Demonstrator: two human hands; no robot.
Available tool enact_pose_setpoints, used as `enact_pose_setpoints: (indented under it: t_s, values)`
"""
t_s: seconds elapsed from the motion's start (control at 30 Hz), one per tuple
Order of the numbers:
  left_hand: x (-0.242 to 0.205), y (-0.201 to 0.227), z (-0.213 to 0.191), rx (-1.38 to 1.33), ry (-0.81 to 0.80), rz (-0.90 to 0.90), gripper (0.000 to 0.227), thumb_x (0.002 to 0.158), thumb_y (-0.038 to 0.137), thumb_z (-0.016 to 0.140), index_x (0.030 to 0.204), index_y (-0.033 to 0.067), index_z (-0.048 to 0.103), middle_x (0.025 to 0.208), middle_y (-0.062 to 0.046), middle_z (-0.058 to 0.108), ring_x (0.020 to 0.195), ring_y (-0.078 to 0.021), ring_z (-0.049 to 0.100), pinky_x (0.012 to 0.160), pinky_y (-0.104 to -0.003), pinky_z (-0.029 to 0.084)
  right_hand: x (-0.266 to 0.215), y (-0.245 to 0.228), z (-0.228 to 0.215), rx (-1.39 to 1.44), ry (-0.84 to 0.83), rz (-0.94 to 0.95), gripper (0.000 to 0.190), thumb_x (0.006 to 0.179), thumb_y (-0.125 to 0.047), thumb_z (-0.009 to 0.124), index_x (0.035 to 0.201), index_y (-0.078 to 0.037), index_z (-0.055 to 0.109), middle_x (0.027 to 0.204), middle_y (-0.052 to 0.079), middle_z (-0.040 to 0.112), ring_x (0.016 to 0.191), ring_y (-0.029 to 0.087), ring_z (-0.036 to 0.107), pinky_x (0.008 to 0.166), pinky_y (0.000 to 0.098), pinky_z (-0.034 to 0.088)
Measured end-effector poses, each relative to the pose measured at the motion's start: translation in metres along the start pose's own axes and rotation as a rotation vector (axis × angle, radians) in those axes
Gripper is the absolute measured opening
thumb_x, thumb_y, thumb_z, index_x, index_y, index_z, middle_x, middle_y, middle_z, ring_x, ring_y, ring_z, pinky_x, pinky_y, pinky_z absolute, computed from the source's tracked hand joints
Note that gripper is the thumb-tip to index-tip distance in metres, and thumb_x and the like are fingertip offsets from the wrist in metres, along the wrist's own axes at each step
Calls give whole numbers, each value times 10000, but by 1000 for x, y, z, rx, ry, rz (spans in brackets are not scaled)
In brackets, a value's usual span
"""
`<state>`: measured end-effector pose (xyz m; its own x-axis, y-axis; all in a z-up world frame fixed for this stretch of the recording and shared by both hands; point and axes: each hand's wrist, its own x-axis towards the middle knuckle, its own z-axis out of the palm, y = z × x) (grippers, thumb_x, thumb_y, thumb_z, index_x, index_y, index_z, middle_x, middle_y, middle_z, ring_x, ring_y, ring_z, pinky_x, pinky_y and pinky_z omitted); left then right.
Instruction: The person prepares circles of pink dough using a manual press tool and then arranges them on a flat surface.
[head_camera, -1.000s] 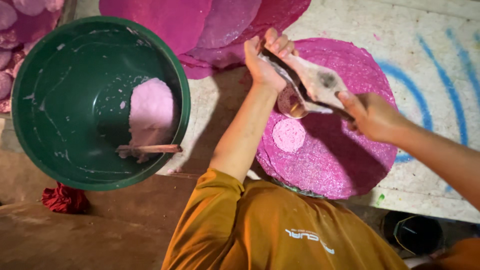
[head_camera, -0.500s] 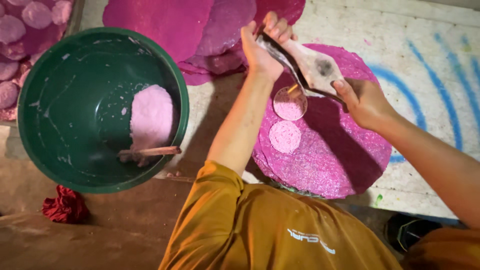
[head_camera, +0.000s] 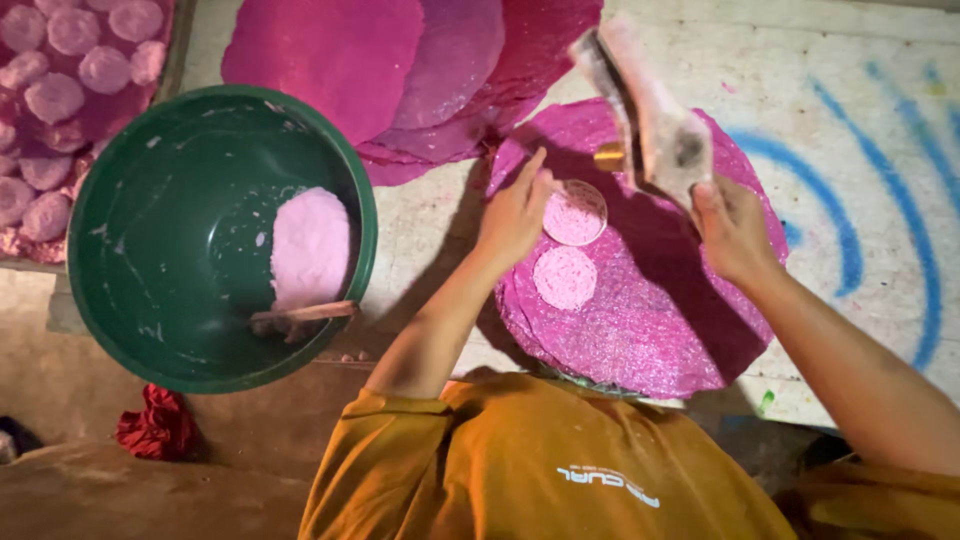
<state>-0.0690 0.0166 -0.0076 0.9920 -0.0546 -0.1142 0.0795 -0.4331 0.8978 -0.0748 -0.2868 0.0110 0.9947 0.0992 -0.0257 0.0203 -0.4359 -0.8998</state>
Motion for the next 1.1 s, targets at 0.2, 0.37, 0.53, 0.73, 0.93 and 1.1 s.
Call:
enact_pose_setpoints:
  t_s: [0.2, 0.37, 0.53, 0.73, 0.93, 1.1]
  values:
    - [-40, 13, -2, 591, 119, 468, 484, 851, 178, 662, 1334, 178, 683, 1410, -87, 574, 1231, -344, 555, 936, -432, 526, -36, 11, -1, 474, 76, -91, 771, 1009, -784, 436, 1171, -41, 561, 795, 33, 539, 614, 136, 510, 507, 293, 380]
    - [-38, 23, 6, 665, 56, 474, 523, 819, 182, 692, 1340, 159, 665, 1565, -140, 434, 1349, -426, 436, 1049, -549, 399, -75, 18, 3, 582, 208, -129, 872, 963, -849, 443, 1217, -23, 557, 810, 36, 527, 597, 136, 503, 510, 290, 355]
    - [-41, 19, 22, 657, -20, 593, 540, 798, 193, 712, 1335, 220, 673, 1551, -135, 432, 1370, -399, 406, 1105, -553, 358, -104, 38, -2, 676, 312, -129, 984, 907, -896, 443, 1421, -58, 486, 900, 24, 515, 615, 148, 477, 512, 300, 348]
    - [-42, 21, 26, 633, 34, 559, 669, 858, 265, 735, 1484, 191, 510, 1584, -147, 421, 1388, -369, 411, 1126, -525, 350, -125, 49, -9, 729, 397, -114, 934, 938, -896, 446, 1351, -58, 456, 860, 30, 471, 613, 178, 478, 530, 323, 363]
    - [-25, 31, 36, 664, 95, 206, 1076, 702, 474, 862, 1538, 56, 330, 1449, -187, 480, 1279, -389, 455, 1052, -535, 367, -130, 47, -7, 733, 409, -116, 967, 918, -900, 418, 1441, -87, 448, 931, 27, 491, 646, 172, 480, 598, 341, 390]
    - [-20, 40, 38, 730, 86, 180, 1114, 685, 522, 869, 1536, 45, 330, 1416, -173, 518, 1269, -370, 484, 1068, -523, 382, -137, 53, -4, 756, 388, -88, 911, 961, -897, 381, 1329, -69, 467, 841, 48, 475, 657, 189, 473, 574, 328, 378]
